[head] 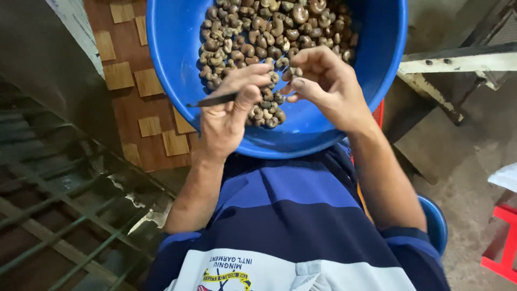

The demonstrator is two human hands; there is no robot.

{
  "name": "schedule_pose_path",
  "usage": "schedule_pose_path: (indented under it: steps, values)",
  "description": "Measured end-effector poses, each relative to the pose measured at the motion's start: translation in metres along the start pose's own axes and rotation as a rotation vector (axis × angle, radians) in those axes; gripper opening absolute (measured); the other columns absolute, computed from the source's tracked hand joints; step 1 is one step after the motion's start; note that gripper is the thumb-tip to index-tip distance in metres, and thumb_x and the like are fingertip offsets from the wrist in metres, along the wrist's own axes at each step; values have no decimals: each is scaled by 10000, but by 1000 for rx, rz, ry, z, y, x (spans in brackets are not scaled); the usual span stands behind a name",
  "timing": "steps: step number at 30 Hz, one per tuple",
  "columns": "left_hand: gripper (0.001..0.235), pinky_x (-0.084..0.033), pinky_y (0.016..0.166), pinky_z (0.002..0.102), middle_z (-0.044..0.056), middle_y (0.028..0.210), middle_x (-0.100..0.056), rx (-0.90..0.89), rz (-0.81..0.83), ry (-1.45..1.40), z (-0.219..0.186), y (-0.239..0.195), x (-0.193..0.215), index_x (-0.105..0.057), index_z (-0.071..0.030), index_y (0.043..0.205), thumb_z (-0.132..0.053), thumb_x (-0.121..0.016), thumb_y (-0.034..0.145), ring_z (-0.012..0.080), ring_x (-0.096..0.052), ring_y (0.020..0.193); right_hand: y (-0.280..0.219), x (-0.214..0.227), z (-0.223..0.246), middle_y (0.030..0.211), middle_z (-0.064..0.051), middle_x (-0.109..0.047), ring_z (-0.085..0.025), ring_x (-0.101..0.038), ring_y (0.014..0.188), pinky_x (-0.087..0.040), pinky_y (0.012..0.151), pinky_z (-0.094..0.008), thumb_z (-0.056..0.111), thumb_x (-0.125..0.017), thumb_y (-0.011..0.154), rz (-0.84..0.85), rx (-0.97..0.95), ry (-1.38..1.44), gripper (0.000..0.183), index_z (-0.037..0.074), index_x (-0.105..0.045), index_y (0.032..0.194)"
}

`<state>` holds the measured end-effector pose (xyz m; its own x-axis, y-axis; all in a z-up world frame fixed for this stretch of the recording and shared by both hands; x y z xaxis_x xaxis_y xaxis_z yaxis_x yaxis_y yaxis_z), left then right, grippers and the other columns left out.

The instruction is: The person sits and uses a small metal tool to peel the skin off cashew nuts. They pick up a nut from a large blue basin, scrape the skin with the tool, and drop the peeled nut into a smaller container.

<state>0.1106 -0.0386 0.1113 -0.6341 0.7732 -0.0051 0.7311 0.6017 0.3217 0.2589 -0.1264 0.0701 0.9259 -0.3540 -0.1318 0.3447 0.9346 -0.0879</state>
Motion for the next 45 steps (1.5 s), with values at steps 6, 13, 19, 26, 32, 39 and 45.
schedule_pose_path:
  steps: [6, 13, 19, 26, 32, 39, 45]
  values:
    - [227, -658, 963, 510, 238, 1293, -699, -168, -10, -45, -18, -6, -16, -756, 29, 1210, -147, -657, 1106, 360, -732, 1159, -26, -6, -11, 1019, -217, -665, -276, -757, 869, -665, 771, -415, -65, -663, 992, -38, 238, 48, 396, -136, -537, 1360]
    - [181, -657, 908, 465, 230, 1244, -734, -193, -28, -18, -7, -14, -21, -798, 8, 1149, -107, -787, 1010, 318, -770, 1058, -32, -9, -3, 1053, -210, -676, -274, -754, 895, -651, 803, -428, -64, -699, 979, -42, 265, 24, 391, -99, -570, 1346]
    - [171, -669, 855, 468, 251, 1149, -757, -243, -57, -29, -21, -13, -16, -776, 63, 1123, -75, -758, 1023, 343, -792, 993, -34, -14, 5, 1031, -190, -677, -223, -729, 879, -644, 805, -409, -58, -694, 990, -25, 283, 30, 339, -94, -599, 1313]
    - [140, -679, 767, 416, 233, 1047, -776, -232, -57, 39, -24, -14, -19, -789, 60, 1083, -53, -756, 1008, 310, -794, 890, -40, -13, 11, 958, -159, -689, -181, -688, 881, -623, 795, -387, -17, -786, 950, -85, 308, -137, 341, -45, -660, 1266]
    - [125, -653, 830, 459, 228, 1050, -779, -267, -21, 37, -17, -15, -25, -792, 58, 1062, -50, -762, 1006, 359, -797, 936, -43, -11, 14, 959, -182, -691, -237, -714, 900, -621, 814, -434, -51, -776, 958, -102, 350, -217, 326, -23, -650, 1257]
    - [103, -642, 850, 475, 235, 1067, -772, -287, 14, 52, -27, -12, -26, -791, 43, 1063, -41, -771, 1009, 378, -792, 966, -44, -9, 13, 921, -172, -683, -268, -737, 859, -624, 789, -441, -65, -770, 962, -119, 383, -303, 298, -7, -663, 1235]
    - [141, -639, 868, 460, 211, 1028, -786, -274, -50, 30, -13, -14, -19, -790, 54, 1074, -72, -746, 1029, 344, -792, 975, -45, -15, 17, 940, -175, -695, -283, -749, 894, -626, 794, -453, -79, -761, 962, -111, 387, -305, 307, -8, -660, 1242]
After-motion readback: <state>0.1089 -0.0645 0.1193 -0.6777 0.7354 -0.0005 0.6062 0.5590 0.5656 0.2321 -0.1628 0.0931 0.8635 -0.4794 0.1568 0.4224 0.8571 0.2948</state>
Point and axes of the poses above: each hand's wrist, its own y-axis towards the middle knuckle, its own x-axis out of the back of the hand, z = x × y, the point moved 10 cm from there along y, towards the middle knuckle
